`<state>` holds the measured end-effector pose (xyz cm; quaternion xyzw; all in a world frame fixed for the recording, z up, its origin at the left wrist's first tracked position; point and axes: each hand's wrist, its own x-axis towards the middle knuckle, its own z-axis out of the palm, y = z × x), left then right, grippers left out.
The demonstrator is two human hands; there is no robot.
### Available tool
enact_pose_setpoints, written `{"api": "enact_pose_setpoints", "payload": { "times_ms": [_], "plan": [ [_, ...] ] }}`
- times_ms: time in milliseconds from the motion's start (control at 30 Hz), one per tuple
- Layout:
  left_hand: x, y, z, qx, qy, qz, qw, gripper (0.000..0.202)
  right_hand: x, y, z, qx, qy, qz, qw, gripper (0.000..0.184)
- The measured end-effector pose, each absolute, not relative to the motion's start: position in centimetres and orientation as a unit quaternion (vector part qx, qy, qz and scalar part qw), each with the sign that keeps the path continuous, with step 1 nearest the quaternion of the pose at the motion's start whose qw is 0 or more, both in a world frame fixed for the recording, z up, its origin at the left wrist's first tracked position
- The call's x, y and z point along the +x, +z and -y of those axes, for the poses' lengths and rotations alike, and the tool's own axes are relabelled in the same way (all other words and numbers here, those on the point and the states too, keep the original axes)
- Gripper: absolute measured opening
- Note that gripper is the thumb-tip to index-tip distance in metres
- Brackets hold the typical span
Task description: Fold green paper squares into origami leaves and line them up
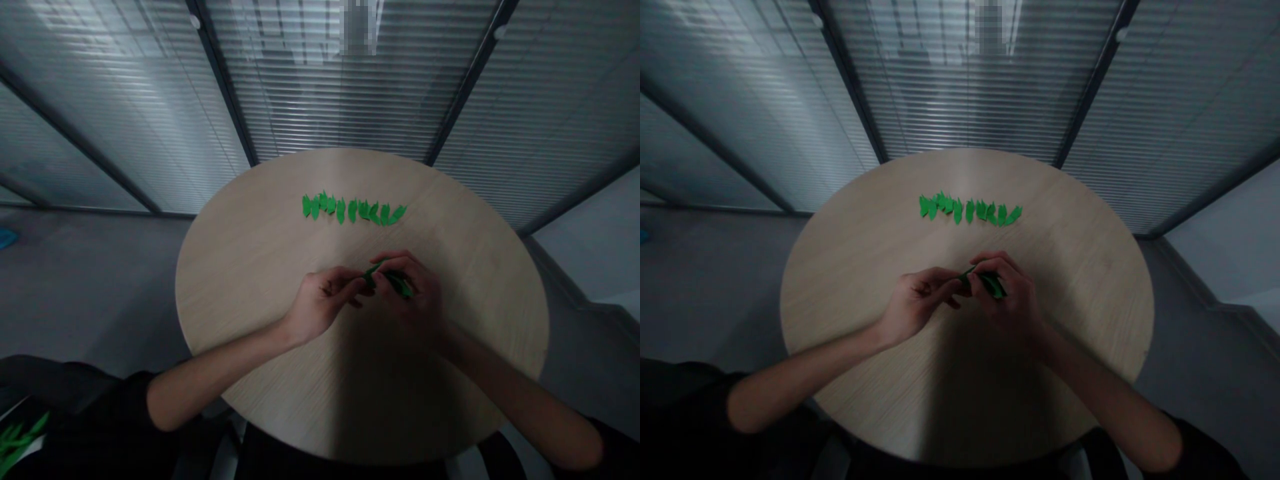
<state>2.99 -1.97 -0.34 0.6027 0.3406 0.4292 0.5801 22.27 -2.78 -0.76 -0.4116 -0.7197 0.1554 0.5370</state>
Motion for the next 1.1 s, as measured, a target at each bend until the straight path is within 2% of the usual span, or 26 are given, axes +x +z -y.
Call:
{"api": "enact_pose_setpoints", "payload": {
  "times_ms": [1100],
  "plan": [
    [3.18, -0.47, 2.12, 0.598, 0.44, -0.348, 0.573, 0.02, 21.93, -0.91, 2.78, -0.396, 0.171, 0.72, 0.544, 0.008]
  ]
}}
